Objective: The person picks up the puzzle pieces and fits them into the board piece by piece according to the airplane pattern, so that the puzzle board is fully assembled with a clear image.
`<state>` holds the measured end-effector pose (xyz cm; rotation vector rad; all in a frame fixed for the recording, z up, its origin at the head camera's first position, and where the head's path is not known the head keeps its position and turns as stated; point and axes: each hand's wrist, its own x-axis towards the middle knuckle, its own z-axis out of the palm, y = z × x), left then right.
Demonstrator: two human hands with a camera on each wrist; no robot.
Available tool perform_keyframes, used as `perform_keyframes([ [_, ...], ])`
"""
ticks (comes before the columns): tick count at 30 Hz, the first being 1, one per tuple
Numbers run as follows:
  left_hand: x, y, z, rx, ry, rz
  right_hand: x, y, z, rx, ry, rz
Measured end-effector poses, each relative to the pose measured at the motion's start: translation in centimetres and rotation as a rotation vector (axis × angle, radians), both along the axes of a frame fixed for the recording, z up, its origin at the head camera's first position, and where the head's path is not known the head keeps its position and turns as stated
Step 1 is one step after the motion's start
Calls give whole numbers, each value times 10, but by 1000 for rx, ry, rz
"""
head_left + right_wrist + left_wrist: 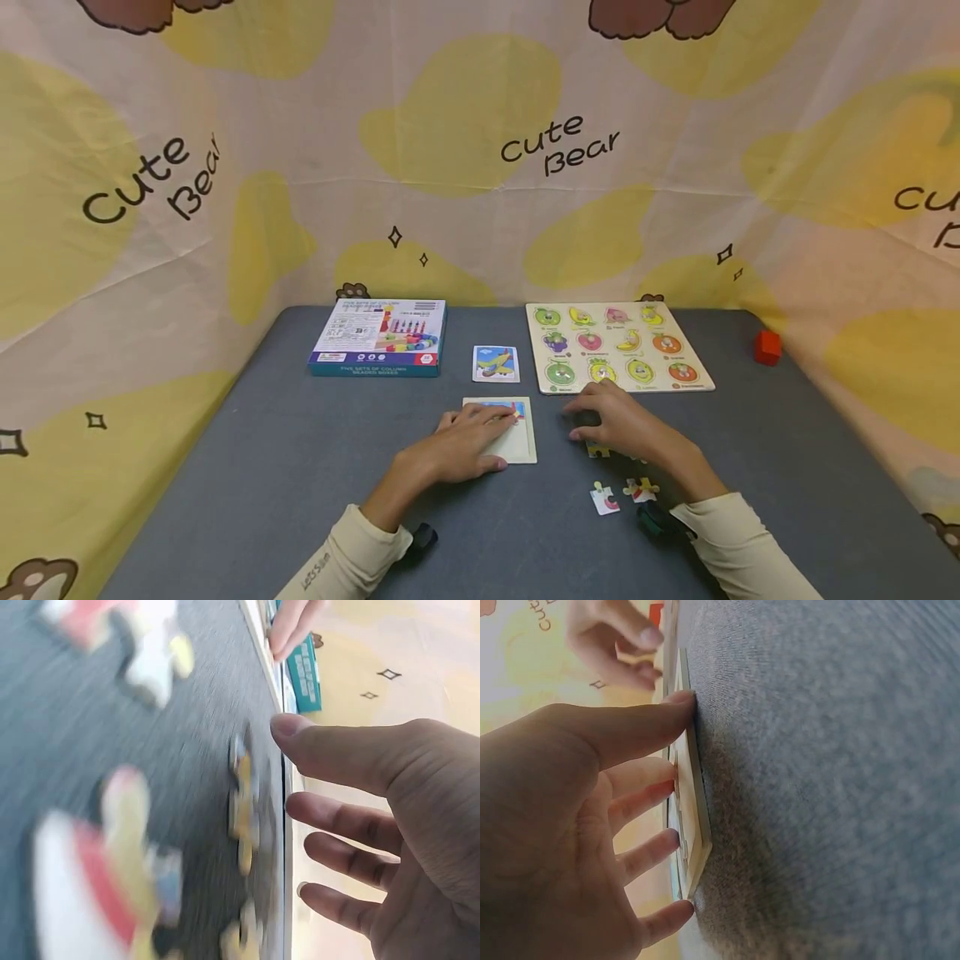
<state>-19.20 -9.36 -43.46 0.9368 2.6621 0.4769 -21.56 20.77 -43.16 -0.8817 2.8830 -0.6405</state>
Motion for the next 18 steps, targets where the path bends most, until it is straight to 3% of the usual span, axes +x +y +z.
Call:
perform_keyframes([
  [8,1,0,1,-10,-7,1,17,29,-2,24,58,18],
  [18,1,0,0,5,-4,6,27,40,-1,62,39,4],
])
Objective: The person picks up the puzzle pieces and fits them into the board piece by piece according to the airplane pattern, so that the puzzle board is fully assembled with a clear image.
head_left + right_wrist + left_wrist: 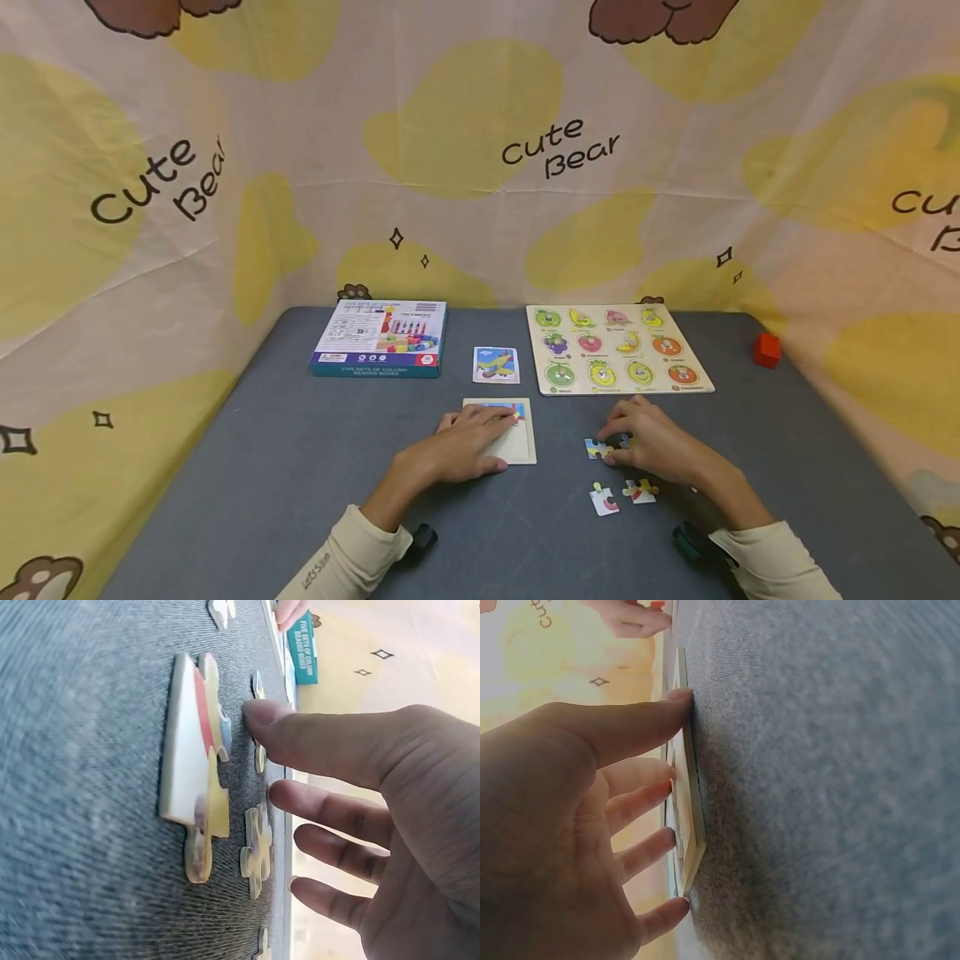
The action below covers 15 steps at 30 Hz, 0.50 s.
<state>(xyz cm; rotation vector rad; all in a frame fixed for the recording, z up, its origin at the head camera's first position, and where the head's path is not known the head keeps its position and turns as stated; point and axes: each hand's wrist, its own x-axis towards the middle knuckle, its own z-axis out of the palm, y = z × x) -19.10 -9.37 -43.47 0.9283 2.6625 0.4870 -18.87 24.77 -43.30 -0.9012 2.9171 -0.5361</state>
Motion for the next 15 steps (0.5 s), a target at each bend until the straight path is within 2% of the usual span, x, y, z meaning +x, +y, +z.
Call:
perform_keyframes([
  [6,1,-2,0,13,-12,19,-1,0,-2,-19,1,8],
  [15,3,-3,-2,60,6,35,1,2,-2,-48,-51,-41],
])
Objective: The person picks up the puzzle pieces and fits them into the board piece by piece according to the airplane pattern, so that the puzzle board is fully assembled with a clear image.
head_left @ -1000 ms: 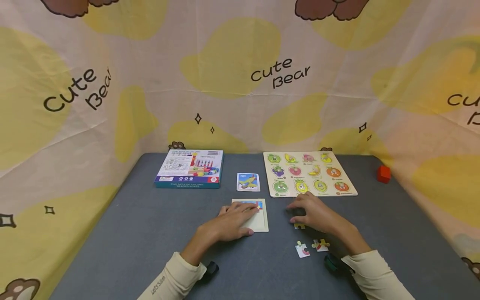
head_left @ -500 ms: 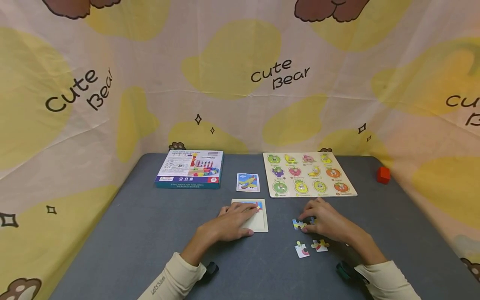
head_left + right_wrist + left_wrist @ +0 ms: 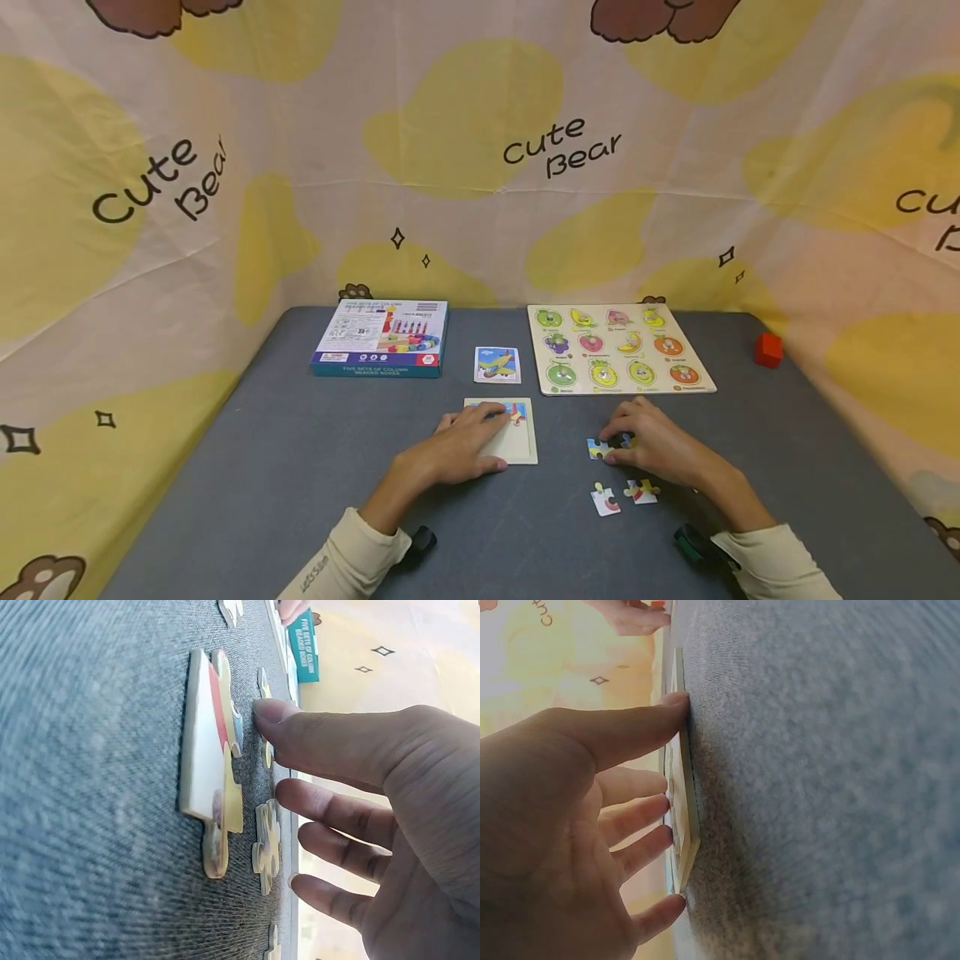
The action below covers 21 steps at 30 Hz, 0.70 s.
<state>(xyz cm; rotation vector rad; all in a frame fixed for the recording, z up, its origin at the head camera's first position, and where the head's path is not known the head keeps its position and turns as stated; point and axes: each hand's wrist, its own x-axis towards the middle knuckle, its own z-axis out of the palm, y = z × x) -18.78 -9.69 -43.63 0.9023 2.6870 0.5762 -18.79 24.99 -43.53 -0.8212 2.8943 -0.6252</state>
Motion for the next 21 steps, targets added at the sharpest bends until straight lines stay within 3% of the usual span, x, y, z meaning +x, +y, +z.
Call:
perform_keyframes([
  [9,3,-10,2,64,-1,16,0,1,-2,-11,27,11],
  [21,-1,-36,-1,87,-115,104,0,2,-1,-29,-13,10],
])
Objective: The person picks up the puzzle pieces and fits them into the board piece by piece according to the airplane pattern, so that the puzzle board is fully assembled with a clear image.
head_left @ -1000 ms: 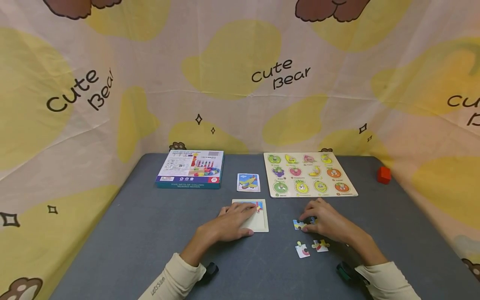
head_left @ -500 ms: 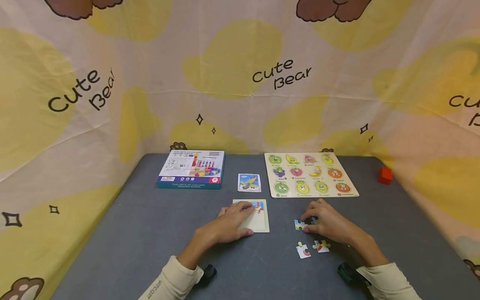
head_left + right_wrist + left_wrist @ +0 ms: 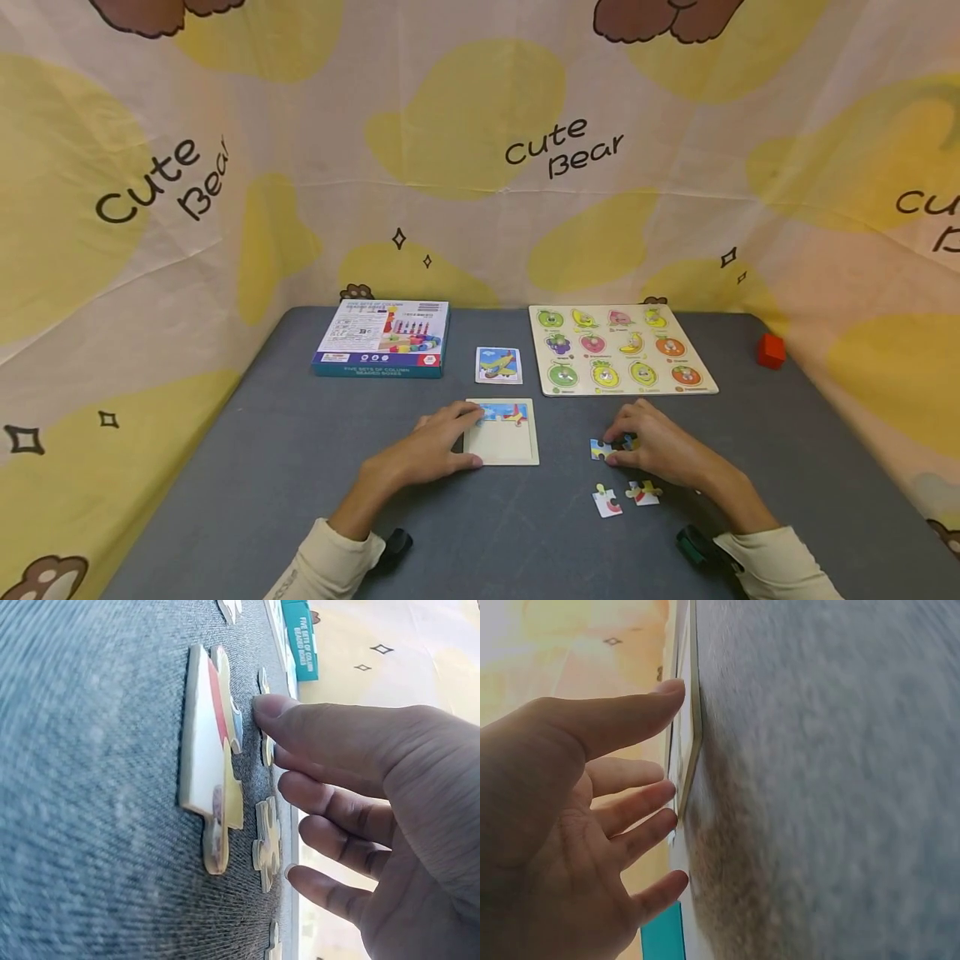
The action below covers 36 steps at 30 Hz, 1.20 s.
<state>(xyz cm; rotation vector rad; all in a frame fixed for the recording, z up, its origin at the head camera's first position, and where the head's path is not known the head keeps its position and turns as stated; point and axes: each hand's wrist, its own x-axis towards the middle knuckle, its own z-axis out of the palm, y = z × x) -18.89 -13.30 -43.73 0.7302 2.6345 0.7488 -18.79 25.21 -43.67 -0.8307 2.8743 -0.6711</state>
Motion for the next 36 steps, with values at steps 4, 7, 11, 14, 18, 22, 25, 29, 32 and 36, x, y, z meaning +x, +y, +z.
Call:
perform_keyframes([
  [4,-1,-5,-1,7,12,-4,1,0,1,-8,5,-4],
  [7,-2,-7,-1,11,30,-16,1,0,0,-10,12,-9],
  [11,-4,-8,-1,18,34,-26,-1,-2,0,0,19,-16],
  [14,-5,-9,-1,20,22,-20,-3,-6,1,0,28,-9],
  [18,-5,-10,-1,20,8,-10,-7,-15,2,-14,44,11],
  [22,-6,-10,-2,20,4,-6,-12,-27,4,-13,35,25],
  [25,-7,-11,-2,19,6,-6,-15,-38,5,-8,23,33],
  [29,-7,-11,-3,23,8,-7,-18,-53,7,-8,9,49],
  [32,-7,-12,-3,29,1,-1,-21,-63,9,-1,-11,55],
  [36,-7,-13,-3,30,0,8,-23,-77,10,3,-17,69],
])
